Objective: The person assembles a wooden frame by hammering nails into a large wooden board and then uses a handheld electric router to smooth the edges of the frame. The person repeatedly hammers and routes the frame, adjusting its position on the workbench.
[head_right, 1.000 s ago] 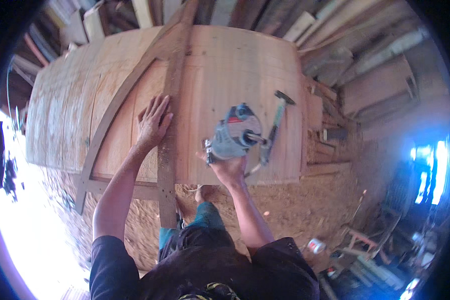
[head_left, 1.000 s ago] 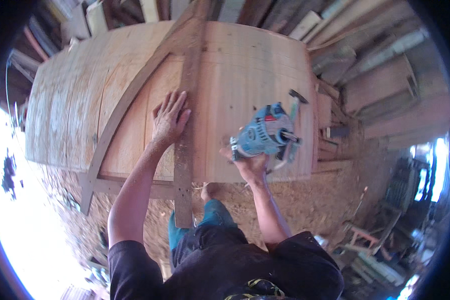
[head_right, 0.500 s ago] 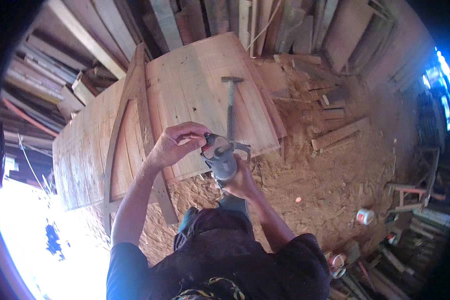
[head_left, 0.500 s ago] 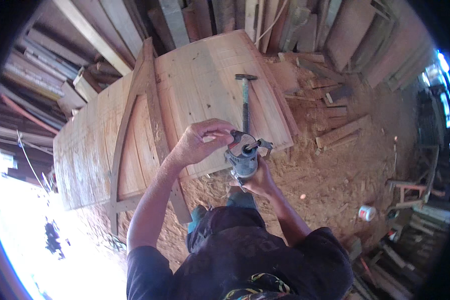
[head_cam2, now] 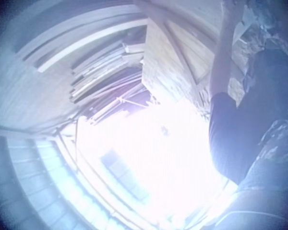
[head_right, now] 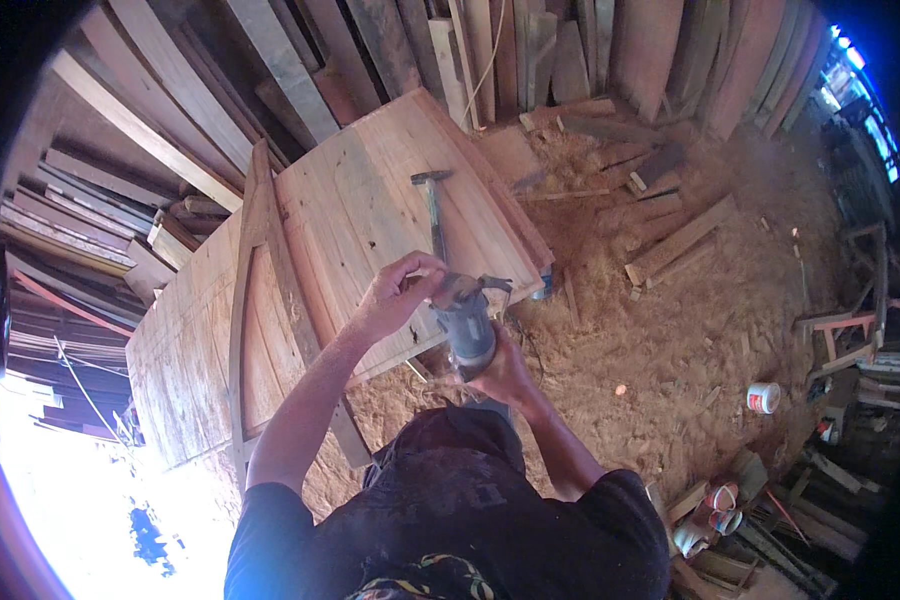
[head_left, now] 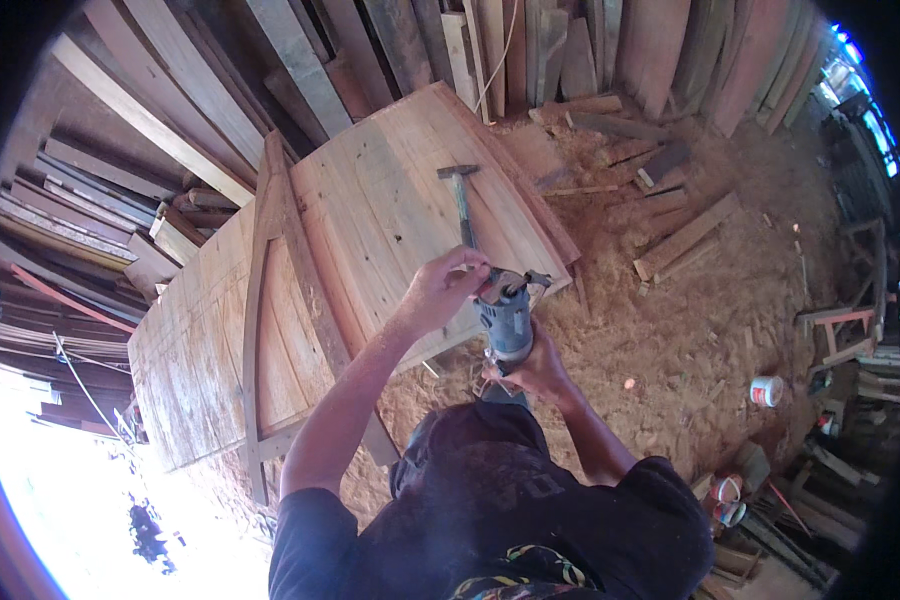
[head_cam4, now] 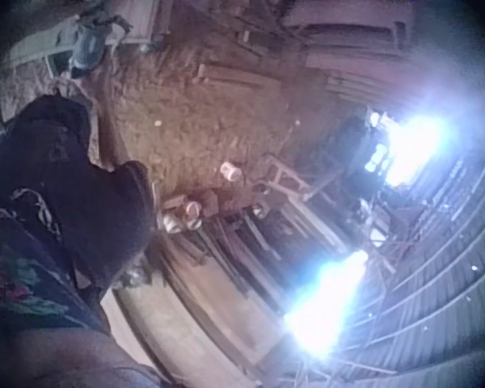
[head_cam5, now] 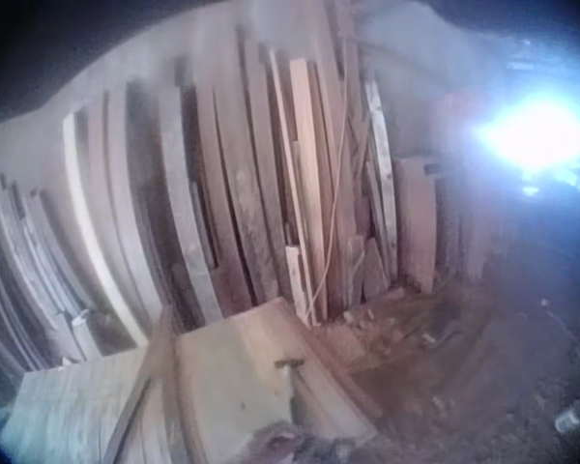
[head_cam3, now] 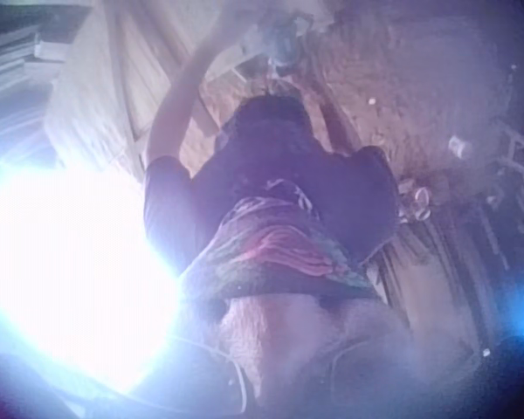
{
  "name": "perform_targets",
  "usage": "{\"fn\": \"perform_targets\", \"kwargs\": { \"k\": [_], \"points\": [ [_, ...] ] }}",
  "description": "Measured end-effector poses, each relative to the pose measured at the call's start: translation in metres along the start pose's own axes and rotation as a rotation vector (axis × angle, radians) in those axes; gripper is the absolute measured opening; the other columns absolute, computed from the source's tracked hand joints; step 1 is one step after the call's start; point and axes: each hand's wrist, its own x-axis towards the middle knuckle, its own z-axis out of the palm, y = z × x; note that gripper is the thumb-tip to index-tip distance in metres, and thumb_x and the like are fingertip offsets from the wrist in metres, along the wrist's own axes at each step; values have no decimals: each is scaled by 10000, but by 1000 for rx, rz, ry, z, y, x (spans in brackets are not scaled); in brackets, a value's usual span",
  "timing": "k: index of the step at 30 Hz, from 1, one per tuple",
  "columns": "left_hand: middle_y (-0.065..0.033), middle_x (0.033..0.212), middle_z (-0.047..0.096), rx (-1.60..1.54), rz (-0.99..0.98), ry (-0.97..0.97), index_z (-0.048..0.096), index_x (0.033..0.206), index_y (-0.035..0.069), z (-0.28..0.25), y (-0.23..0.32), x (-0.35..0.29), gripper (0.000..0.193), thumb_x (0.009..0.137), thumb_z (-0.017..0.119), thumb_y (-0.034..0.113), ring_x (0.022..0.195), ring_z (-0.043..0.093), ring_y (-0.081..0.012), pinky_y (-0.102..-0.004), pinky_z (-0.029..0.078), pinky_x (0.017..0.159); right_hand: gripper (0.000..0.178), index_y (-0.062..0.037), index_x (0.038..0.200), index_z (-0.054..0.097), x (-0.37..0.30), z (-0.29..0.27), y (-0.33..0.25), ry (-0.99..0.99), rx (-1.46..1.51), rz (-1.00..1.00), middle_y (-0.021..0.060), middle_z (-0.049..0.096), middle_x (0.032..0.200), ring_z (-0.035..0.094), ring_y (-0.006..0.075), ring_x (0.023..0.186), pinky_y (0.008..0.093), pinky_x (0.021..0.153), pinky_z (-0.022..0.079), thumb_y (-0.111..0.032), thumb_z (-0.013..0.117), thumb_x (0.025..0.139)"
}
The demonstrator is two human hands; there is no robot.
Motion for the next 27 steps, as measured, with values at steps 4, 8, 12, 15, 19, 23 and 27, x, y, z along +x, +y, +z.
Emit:
{"fn": "perform_targets", "kwargs": {
  "k": [4, 8, 12, 15, 19, 23, 27],
  "points": [
    [-90, 1272, 690, 16, -42, 225, 560, 1478, 55, 5, 2, -7, 396, 1138, 604, 252, 1096, 728, -163, -324, 588, 906, 970, 39, 1391, 526, 27, -7, -30, 33, -120, 35, 165, 731, 1220, 731, 260, 1085, 432, 992, 592, -284, 1049, 640],
    [-101, 1331, 680, -46, -121, 433, 505, 1550, 79, -13, -42, -52, 474, 1117, 633, 225, 1121, 749, -197, -321, 593, 888, 823, 4, 1293, 621, 79, -19, -26, 149, -235, 60, 139, 756, 1139, 739, 240, 1006, 416, 923, 597, -376, 1007, 674],
    [-96, 1335, 678, -44, -175, 697, 525, 1536, 76, -41, -98, -128, 468, 1091, 654, 139, 1121, 743, -201, -324, 596, 878, 598, -59, 1141, 713, 134, -32, -28, 101, -94, 158, 84, 768, 1003, 735, 192, 917, 384, 771, 591, -367, 993, 711],
    [-111, 1317, 690, 97, -166, 898, 567, 1505, 72, -62, -156, -206, 442, 1071, 650, 79, 1113, 732, -216, -358, 606, 888, 487, -86, 1090, 739, 164, -36, -44, 104, -224, 187, 45, 759, 970, 727, 176, 878, 393, 657, 609, -355, 977, 761],
    [-181, 1392, 687, 483, -348, 1013, 594, 1494, 74, -66, -172, -288, 536, 1001, 752, 212, 1283, 674, -333, -462, 562, 1021, 530, -92, 1088, 791, 192, -36, -50, 77, -343, 284, 77, 794, 1008, 735, 232, 922, 419, 861, 572, -442, 970, 732],
    [-201, 1541, 590, 697, -378, 867, 537, 1557, 94, -67, -174, -333, 713, 951, 793, 369, 1406, 577, -405, -563, 438, 1140, 607, -52, 1137, 785, 201, -36, -51, 85, -465, 264, 109, 799, 1064, 737, 245, 992, 408, 888, 574, -466, 965, 730],
    [-145, 1703, 409, 754, -436, 623, 419, 1650, 154, -66, -146, -342, 933, 886, 839, 486, 1538, 440, -378, -599, 325, 1206, 728, -30, 1188, 780, 203, -45, -50, 88, -585, 212, 162, 795, 1145, 745, 271, 1069, 427, 917, 575, -558, 951, 716]
  ]
}}
